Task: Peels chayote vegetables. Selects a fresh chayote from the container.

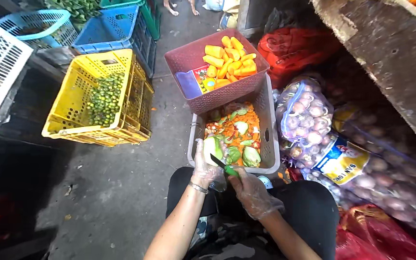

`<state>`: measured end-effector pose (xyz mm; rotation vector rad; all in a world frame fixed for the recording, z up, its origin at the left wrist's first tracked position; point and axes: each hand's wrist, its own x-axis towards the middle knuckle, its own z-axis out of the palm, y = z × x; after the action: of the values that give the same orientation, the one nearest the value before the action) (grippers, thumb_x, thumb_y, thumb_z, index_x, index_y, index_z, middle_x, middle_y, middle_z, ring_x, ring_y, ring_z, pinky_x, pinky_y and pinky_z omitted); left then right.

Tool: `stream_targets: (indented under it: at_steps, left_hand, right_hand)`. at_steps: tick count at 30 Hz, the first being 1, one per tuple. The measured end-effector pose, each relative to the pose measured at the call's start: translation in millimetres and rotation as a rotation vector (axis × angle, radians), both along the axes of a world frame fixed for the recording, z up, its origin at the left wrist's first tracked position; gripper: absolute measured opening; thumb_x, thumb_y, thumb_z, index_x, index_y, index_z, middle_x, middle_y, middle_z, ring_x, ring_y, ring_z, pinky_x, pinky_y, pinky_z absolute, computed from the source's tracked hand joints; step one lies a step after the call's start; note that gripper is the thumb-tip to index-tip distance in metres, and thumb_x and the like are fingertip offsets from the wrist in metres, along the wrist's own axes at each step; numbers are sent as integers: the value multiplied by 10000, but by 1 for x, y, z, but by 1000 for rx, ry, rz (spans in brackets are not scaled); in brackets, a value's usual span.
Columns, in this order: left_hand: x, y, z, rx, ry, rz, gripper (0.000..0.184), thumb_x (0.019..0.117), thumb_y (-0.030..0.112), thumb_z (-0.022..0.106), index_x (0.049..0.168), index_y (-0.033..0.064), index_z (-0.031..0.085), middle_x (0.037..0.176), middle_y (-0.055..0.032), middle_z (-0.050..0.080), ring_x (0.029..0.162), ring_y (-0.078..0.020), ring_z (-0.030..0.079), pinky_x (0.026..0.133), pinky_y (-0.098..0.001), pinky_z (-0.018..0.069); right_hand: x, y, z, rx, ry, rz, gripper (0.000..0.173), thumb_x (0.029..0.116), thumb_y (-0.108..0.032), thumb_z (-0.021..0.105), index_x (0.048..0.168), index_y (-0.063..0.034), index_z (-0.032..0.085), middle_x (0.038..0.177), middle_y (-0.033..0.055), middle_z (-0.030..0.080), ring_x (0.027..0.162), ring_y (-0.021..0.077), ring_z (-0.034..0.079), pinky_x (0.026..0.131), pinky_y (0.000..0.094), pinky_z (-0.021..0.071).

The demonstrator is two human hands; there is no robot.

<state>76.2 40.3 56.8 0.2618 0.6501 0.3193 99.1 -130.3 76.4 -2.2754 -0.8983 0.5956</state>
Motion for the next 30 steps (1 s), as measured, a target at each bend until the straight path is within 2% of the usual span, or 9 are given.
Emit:
stream_targets:
  at_steps: [3,7,13,16,19,24,25,27,30]
  left_hand:
    - [0,0,0,-33,22,28,605,1053,611,227,1319,160,528,1043,-138,687,832,-252,707,649,-377,606]
    - [-1,1,0,-38,67,44,609,1043,620,260,1261,130,549,960,-129,683,777,-246,700,637,-394,605]
    - [0,-1,-2,22,94,24,566,1054,582,272,1204,118,559,890,-108,665,719,-216,679,608,-363,591]
    - [-1,-1,-8,50,105,22,548,1062,565,273,1228,129,560,911,-101,670,757,-208,683,642,-363,594]
    - [-1,-3,-6,97,199,51,499,1066,541,325,1217,133,570,937,-84,669,812,-187,678,685,-364,588]
    - [-2,-2,-5,115,236,39,466,1068,516,354,1230,138,572,931,-85,663,796,-191,671,672,-362,581]
    - [-2,-3,-6,123,225,24,473,1068,518,349,1223,133,575,909,-90,665,767,-193,673,646,-356,583]
    - [-4,-8,-12,186,190,-14,504,1087,504,290,1238,104,557,871,-105,655,706,-199,661,604,-355,580]
    - [-1,-10,-13,163,203,21,513,1086,508,293,1200,82,554,856,-117,644,691,-214,652,598,-380,576]
  right_hand:
    - [0,4,-2,-59,-63,39,554,1092,-477,359,1244,-40,664,999,164,738,905,332,738,771,520,584]
    - [5,6,-4,-41,-222,45,567,1084,-496,370,1105,-38,703,865,154,730,795,330,742,670,507,587]
    - [14,10,-15,-9,-361,34,579,1073,-496,398,997,-14,709,762,156,702,700,330,730,602,492,581]
    - [18,14,-25,31,-403,16,573,1071,-483,406,967,-7,709,742,158,699,678,333,727,580,491,577]
    - [23,17,-33,52,-445,11,565,1070,-476,410,958,-11,711,733,158,698,667,332,728,570,487,578]
    - [31,24,-30,-51,-357,27,564,1071,-482,406,1036,-12,716,836,186,732,789,365,750,663,532,587]
    - [34,26,-25,-122,-285,31,563,1075,-484,400,1093,-13,709,904,200,742,862,380,750,725,550,586]
    - [48,33,-8,-337,-52,42,560,1098,-488,355,1286,-40,635,1122,226,719,1094,405,697,916,592,531]
    - [61,41,-5,-404,19,61,545,1104,-487,336,1318,-70,613,1179,214,703,1155,393,672,953,596,511]
